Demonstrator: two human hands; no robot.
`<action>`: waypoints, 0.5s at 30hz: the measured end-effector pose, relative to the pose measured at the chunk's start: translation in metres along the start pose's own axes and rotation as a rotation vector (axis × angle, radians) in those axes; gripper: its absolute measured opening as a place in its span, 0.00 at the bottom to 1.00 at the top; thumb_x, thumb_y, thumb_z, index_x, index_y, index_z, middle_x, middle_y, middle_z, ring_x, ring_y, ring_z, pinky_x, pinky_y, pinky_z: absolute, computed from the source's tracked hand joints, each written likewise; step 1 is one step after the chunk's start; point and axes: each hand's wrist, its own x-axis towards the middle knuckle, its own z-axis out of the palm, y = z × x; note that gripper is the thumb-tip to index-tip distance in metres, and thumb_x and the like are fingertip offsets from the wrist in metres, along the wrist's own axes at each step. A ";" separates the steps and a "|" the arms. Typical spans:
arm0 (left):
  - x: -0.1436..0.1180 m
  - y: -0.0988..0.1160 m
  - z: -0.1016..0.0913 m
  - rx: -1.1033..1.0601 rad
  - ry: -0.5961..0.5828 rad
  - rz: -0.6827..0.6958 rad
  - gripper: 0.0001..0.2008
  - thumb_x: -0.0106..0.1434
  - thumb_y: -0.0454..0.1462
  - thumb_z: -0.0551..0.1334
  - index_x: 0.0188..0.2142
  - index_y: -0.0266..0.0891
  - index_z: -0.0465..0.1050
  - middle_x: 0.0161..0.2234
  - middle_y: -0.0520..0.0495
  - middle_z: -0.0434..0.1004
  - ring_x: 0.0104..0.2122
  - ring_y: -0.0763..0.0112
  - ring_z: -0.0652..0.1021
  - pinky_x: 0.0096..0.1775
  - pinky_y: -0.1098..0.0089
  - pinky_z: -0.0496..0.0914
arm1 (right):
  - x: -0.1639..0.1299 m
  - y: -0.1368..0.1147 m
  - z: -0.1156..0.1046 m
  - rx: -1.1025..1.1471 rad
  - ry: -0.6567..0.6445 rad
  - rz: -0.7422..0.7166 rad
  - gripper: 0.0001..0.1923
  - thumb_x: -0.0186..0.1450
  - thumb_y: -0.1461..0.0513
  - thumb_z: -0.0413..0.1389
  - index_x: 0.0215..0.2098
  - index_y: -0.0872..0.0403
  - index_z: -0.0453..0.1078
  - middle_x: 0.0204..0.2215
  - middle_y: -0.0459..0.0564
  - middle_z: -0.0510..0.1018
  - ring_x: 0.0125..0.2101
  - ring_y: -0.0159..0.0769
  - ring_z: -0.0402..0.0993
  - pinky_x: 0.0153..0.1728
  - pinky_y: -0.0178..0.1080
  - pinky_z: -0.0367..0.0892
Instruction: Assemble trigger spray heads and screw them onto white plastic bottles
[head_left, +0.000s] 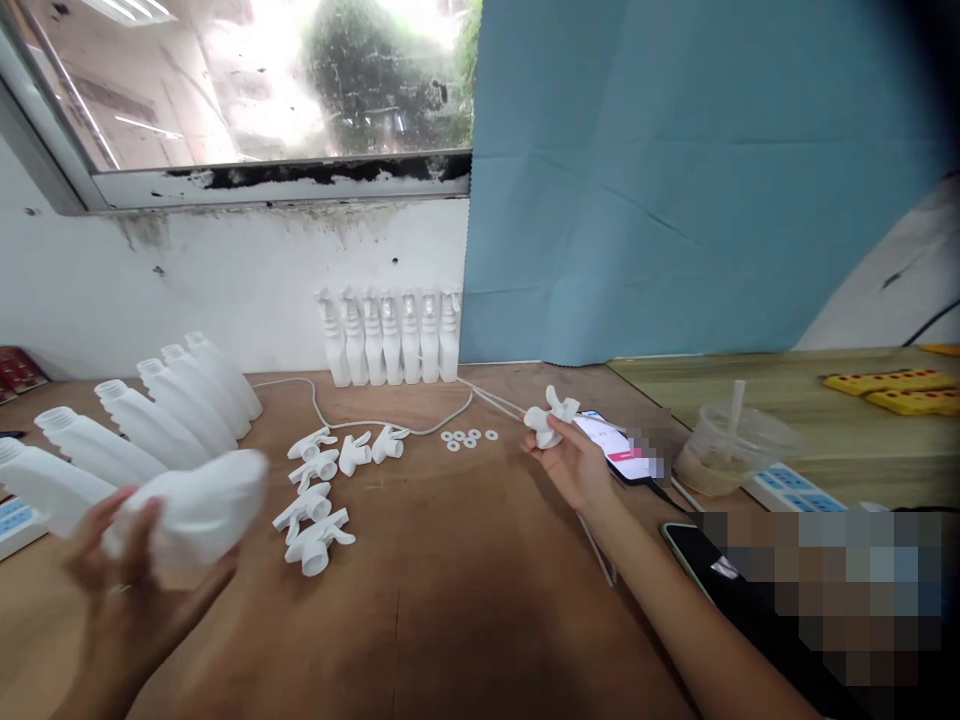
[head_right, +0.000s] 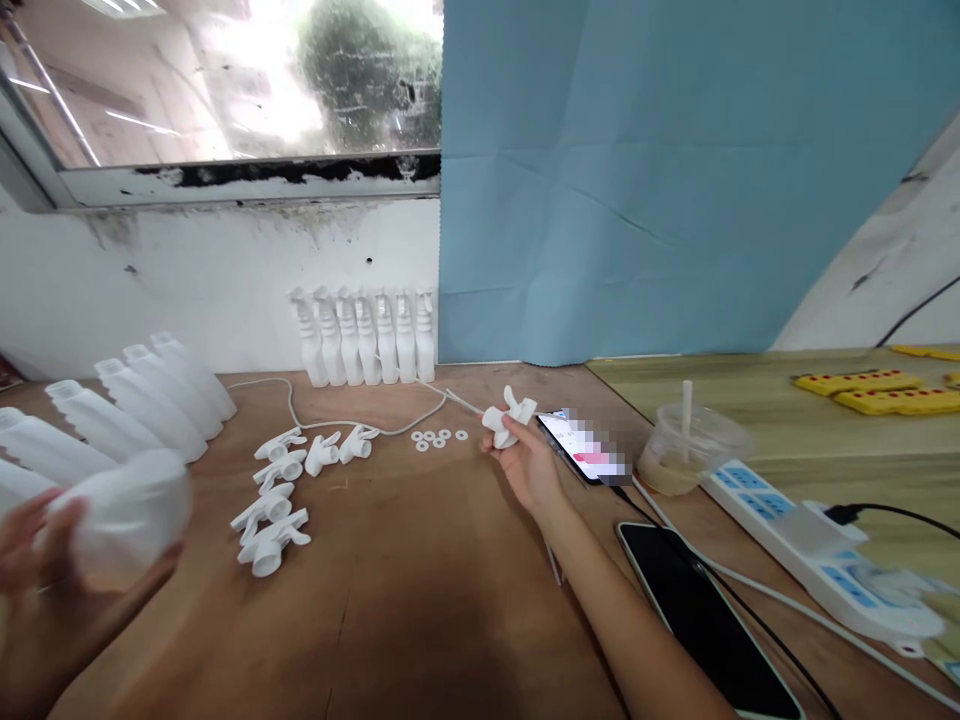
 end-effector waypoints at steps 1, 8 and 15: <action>0.012 0.008 0.013 0.075 -0.005 0.116 0.52 0.46 0.40 0.72 0.63 0.69 0.43 0.65 0.55 0.43 0.60 0.42 0.57 0.57 0.42 0.57 | 0.001 0.000 -0.002 0.004 0.001 0.005 0.07 0.57 0.58 0.60 0.34 0.48 0.70 0.33 0.45 0.77 0.22 0.33 0.66 0.29 0.41 0.66; 0.082 0.043 0.109 0.141 -0.248 0.476 0.37 0.57 0.39 0.62 0.64 0.46 0.50 0.62 0.36 0.51 0.59 0.44 0.58 0.58 0.45 0.52 | 0.005 0.005 -0.024 0.049 0.100 0.012 0.05 0.54 0.62 0.59 0.31 0.50 0.71 0.25 0.43 0.75 0.17 0.27 0.60 0.22 0.36 0.60; 0.070 0.035 0.125 0.100 -0.269 0.452 0.35 0.57 0.40 0.61 0.63 0.44 0.53 0.63 0.36 0.51 0.60 0.46 0.57 0.58 0.45 0.48 | 0.008 0.003 -0.034 0.002 0.174 -0.026 0.06 0.50 0.62 0.57 0.28 0.51 0.70 0.21 0.43 0.72 0.14 0.27 0.57 0.18 0.36 0.57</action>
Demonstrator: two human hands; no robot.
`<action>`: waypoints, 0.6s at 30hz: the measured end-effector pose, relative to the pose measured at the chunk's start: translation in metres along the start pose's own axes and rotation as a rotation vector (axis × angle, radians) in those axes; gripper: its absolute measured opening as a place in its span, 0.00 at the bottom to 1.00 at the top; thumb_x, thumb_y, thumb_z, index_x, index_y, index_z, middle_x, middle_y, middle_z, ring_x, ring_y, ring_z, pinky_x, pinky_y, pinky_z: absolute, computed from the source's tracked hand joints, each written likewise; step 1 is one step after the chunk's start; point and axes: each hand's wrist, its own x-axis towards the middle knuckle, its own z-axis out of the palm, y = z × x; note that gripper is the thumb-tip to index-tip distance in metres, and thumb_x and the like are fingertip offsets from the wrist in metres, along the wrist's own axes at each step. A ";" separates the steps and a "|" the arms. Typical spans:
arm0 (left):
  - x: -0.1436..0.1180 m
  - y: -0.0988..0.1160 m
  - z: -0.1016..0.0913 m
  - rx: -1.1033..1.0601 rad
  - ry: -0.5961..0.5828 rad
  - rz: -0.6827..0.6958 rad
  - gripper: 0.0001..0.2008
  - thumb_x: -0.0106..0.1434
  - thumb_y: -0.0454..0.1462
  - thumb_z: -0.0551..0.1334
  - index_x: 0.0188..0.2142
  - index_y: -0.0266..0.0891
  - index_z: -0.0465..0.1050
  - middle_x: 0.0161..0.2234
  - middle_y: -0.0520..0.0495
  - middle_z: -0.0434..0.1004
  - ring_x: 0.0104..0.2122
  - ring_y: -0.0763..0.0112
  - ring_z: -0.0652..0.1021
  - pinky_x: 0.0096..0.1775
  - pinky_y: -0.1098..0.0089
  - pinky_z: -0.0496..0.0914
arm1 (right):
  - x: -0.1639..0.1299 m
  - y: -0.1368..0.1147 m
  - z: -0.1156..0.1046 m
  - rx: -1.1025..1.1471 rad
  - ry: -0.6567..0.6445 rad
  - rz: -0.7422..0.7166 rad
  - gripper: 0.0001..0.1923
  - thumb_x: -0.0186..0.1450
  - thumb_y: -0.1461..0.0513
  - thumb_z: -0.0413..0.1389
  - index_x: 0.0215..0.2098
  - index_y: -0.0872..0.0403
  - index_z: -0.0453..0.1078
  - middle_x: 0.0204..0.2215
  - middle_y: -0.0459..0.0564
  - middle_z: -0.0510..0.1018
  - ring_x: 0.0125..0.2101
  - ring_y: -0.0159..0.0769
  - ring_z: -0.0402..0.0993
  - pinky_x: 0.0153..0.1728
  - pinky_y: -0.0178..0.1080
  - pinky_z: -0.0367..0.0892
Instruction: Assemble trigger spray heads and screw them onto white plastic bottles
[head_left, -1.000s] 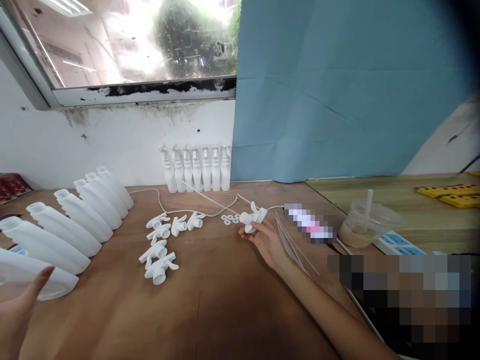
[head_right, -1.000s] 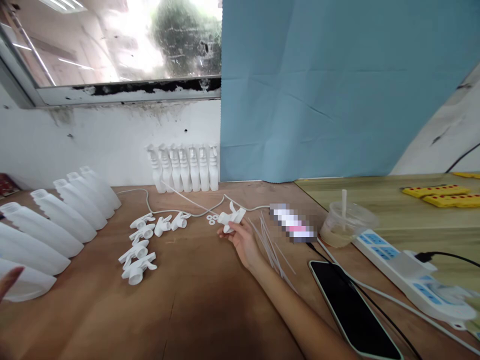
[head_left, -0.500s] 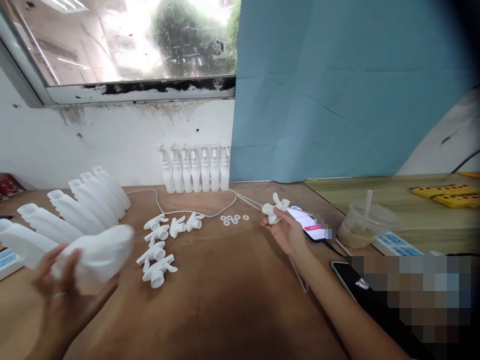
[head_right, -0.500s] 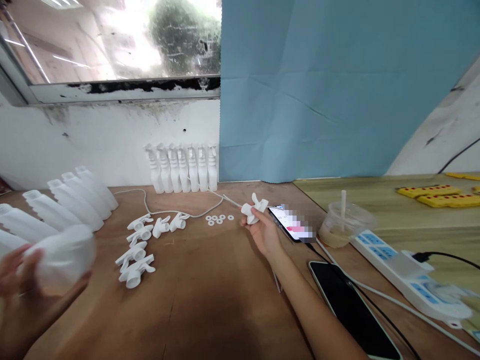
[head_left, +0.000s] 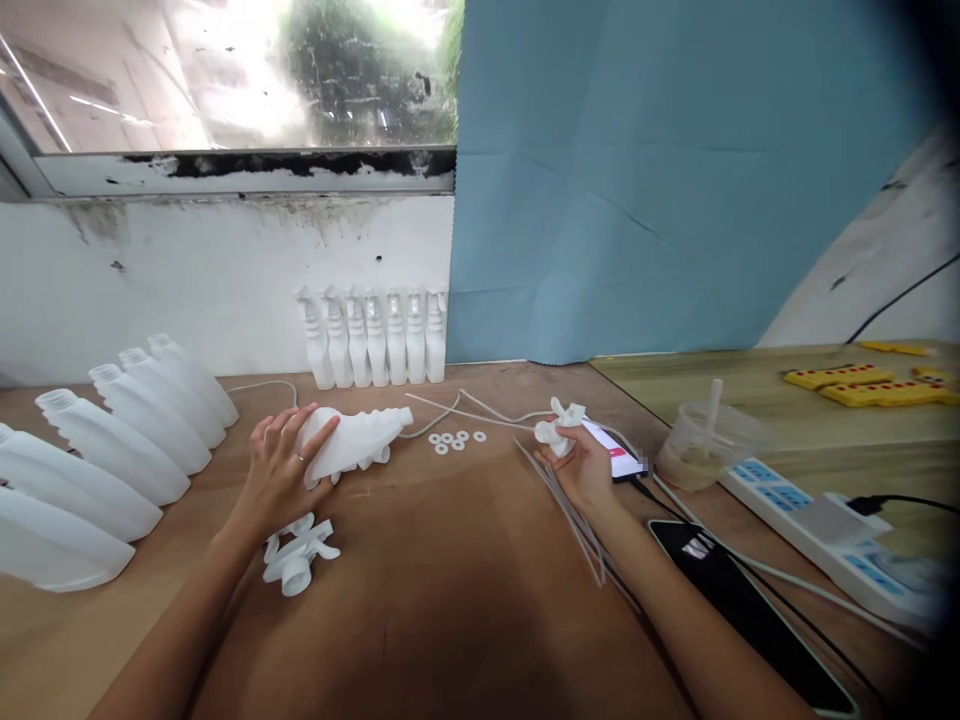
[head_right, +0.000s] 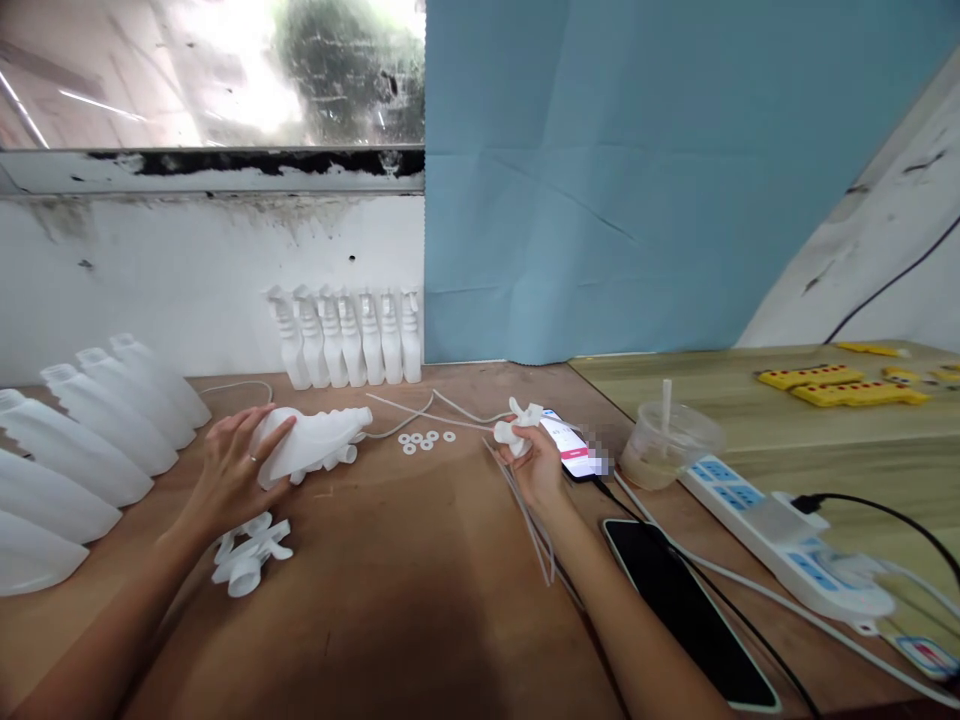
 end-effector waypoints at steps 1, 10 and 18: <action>-0.003 -0.001 -0.001 0.001 -0.004 -0.006 0.35 0.57 0.40 0.61 0.63 0.44 0.53 0.63 0.36 0.51 0.60 0.46 0.57 0.58 0.45 0.48 | 0.000 0.000 0.001 -0.012 -0.005 -0.006 0.06 0.50 0.62 0.57 0.28 0.51 0.70 0.21 0.42 0.72 0.13 0.26 0.56 0.17 0.36 0.56; -0.010 -0.009 -0.003 -0.027 -0.023 -0.032 0.37 0.56 0.39 0.61 0.64 0.45 0.52 0.63 0.37 0.51 0.60 0.45 0.56 0.58 0.43 0.46 | -0.001 0.001 0.001 -0.063 -0.003 -0.016 0.05 0.50 0.63 0.56 0.27 0.51 0.70 0.21 0.43 0.72 0.13 0.26 0.54 0.16 0.36 0.53; -0.003 0.020 -0.013 -0.066 -0.064 0.113 0.36 0.55 0.34 0.60 0.63 0.46 0.55 0.65 0.40 0.50 0.61 0.47 0.56 0.58 0.45 0.48 | -0.021 0.010 0.026 -0.180 -0.207 0.091 0.14 0.51 0.62 0.66 0.35 0.51 0.70 0.34 0.46 0.77 0.25 0.33 0.70 0.29 0.38 0.64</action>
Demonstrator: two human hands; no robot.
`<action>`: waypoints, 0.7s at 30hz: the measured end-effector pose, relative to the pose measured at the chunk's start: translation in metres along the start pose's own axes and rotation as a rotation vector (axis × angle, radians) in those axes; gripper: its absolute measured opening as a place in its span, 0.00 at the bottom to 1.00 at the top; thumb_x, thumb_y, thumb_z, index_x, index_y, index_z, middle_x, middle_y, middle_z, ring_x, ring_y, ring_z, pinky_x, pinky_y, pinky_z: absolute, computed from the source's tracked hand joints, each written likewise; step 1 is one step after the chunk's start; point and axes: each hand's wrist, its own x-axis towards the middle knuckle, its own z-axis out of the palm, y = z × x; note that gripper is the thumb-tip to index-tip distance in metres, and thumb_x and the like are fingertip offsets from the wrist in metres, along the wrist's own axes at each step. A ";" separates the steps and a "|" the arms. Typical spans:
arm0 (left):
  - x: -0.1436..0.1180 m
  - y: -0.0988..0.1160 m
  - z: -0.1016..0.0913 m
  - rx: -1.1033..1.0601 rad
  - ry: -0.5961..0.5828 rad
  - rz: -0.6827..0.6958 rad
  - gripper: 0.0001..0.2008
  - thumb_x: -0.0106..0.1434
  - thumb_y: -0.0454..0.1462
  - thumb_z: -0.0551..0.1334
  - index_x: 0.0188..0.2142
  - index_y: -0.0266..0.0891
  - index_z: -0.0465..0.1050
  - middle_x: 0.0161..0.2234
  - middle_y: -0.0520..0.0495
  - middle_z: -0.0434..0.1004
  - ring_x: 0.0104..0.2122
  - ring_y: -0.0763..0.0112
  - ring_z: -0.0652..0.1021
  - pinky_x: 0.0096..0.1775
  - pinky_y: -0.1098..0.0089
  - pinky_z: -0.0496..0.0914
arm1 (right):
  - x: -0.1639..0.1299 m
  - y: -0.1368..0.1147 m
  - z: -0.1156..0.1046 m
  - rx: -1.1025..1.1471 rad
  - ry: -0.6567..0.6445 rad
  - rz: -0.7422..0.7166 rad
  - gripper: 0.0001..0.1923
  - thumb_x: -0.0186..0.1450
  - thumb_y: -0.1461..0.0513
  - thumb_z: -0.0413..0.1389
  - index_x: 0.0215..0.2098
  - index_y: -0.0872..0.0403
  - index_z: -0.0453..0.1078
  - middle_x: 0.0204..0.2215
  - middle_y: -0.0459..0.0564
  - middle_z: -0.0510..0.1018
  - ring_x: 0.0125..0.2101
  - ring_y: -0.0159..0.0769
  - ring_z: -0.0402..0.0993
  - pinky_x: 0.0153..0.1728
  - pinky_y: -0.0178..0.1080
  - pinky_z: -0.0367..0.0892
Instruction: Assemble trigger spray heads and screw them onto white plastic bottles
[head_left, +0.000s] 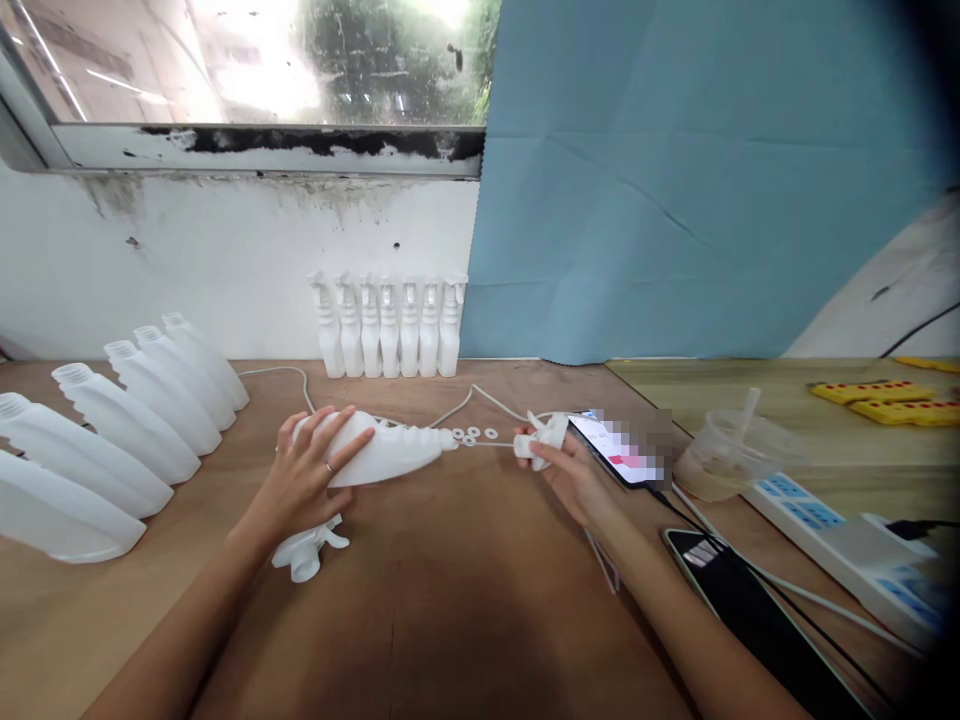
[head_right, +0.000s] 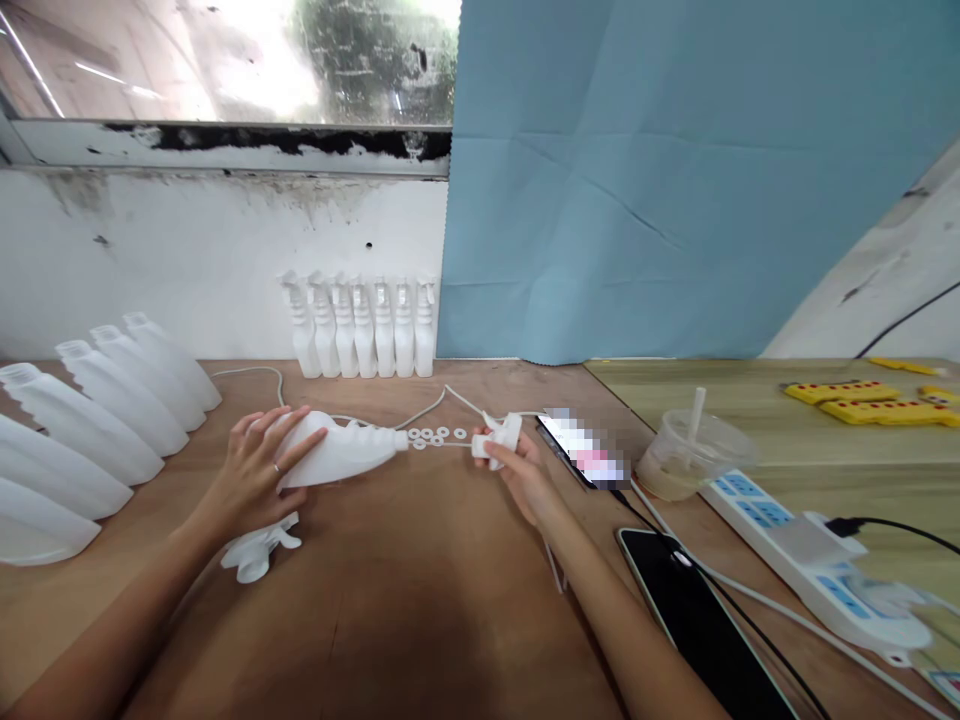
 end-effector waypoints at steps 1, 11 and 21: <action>0.002 0.006 -0.001 -0.018 -0.011 0.030 0.36 0.55 0.34 0.60 0.64 0.46 0.55 0.65 0.40 0.49 0.61 0.46 0.56 0.58 0.45 0.48 | -0.004 0.002 0.007 -0.001 -0.031 0.020 0.16 0.51 0.61 0.66 0.36 0.51 0.69 0.36 0.46 0.77 0.27 0.34 0.71 0.32 0.39 0.65; 0.008 0.035 -0.001 -0.112 -0.095 0.107 0.37 0.55 0.36 0.61 0.64 0.47 0.54 0.65 0.42 0.49 0.60 0.44 0.56 0.57 0.44 0.49 | -0.018 0.025 0.025 -0.168 -0.167 0.072 0.21 0.50 0.58 0.68 0.39 0.52 0.67 0.30 0.45 0.75 0.29 0.35 0.70 0.31 0.37 0.64; 0.007 0.036 0.003 -0.138 -0.092 0.089 0.37 0.54 0.37 0.61 0.64 0.49 0.55 0.66 0.44 0.48 0.60 0.45 0.57 0.57 0.44 0.50 | -0.021 0.030 0.028 -0.200 -0.192 0.011 0.17 0.60 0.53 0.61 0.42 0.51 0.63 0.21 0.40 0.69 0.21 0.31 0.62 0.25 0.37 0.57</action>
